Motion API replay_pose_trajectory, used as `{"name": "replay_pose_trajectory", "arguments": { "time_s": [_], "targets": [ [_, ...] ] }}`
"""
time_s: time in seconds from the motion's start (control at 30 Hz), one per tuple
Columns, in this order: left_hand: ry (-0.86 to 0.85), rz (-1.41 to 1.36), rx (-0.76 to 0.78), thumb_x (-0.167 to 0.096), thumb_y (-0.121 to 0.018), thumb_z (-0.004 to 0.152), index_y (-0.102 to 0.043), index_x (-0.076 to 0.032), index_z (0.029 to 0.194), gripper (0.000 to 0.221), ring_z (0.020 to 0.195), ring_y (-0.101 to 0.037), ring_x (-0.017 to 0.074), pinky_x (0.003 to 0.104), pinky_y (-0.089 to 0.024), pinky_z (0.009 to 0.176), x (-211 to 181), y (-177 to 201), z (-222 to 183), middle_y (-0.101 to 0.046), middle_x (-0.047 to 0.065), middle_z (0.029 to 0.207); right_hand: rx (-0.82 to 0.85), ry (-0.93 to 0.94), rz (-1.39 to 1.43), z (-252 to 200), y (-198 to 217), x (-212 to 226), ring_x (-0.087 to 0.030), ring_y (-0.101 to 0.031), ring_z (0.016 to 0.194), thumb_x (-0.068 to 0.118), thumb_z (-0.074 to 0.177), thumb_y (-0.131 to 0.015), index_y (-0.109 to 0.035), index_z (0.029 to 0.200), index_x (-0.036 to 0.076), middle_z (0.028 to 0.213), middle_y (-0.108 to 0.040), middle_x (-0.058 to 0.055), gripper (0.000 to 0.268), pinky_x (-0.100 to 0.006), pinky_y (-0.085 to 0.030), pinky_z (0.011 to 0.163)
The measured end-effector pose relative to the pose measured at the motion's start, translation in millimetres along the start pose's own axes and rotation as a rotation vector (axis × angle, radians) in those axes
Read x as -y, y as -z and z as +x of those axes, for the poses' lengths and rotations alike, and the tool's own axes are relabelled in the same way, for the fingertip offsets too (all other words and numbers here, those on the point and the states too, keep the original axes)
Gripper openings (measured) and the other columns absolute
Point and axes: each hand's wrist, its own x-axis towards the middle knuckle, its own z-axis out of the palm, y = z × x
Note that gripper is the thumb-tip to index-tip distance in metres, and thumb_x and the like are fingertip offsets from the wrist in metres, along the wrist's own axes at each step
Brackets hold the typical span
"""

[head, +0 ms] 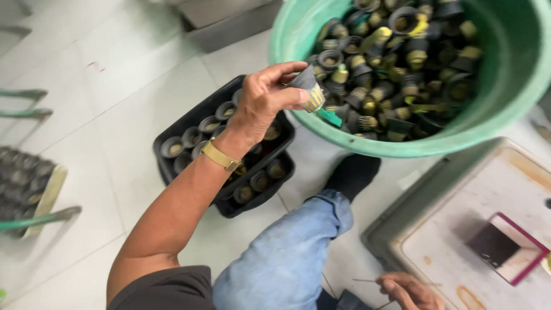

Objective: The recorder is preparing small seedling containers by applying a substance using a stick and placing them in trays.

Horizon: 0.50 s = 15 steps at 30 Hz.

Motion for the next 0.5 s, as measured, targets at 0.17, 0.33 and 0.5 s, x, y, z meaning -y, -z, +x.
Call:
{"name": "replay_pose_trajectory", "arguments": {
  "time_s": [0.17, 0.33, 0.5],
  "targets": [
    [-0.139, 0.343, -0.23, -0.012, -0.071, 0.075, -0.063, 0.001, 0.134, 0.061, 0.096, -0.072, 0.0166, 0.028, -0.059, 0.08, -9.5, 50.4, -56.0, -0.072, 0.013, 0.119, 0.029, -0.144, -0.049, 31.7, 10.5, -175.7, -0.027, -0.077, 0.074, 0.019, 0.082, -0.082, -0.079, 0.088, -0.005, 0.079, -0.076, -0.02, 0.024, -0.041, -0.063, 0.074],
    [0.021, 0.13, -0.417, -0.009, -0.066, 0.073, -0.062, -0.002, 0.139, 0.066, 0.084, -0.073, 0.0165, 0.027, -0.063, 0.069, 19.2, 89.0, -85.0, -0.072, 0.015, 0.11, 0.188, 0.05, -0.216, 37.9, 44.8, -233.8, -0.024, -0.079, 0.088, 0.026, 0.08, -0.079, -0.086, 0.085, -0.001, 0.085, -0.079, -0.015, 0.028, -0.039, -0.06, 0.089],
    [-0.052, 0.214, -0.433, -0.008, -0.068, 0.072, -0.064, -0.001, 0.137, 0.065, 0.09, -0.074, 0.017, 0.026, -0.065, 0.077, 41.9, 109.6, -91.5, -0.071, 0.016, 0.111, -0.037, -0.064, -0.119, 20.1, 59.8, -203.9, -0.03, -0.077, 0.09, 0.021, 0.088, -0.073, -0.082, 0.093, -0.003, 0.091, -0.083, -0.019, 0.026, -0.044, -0.061, 0.09]
  ]
}}
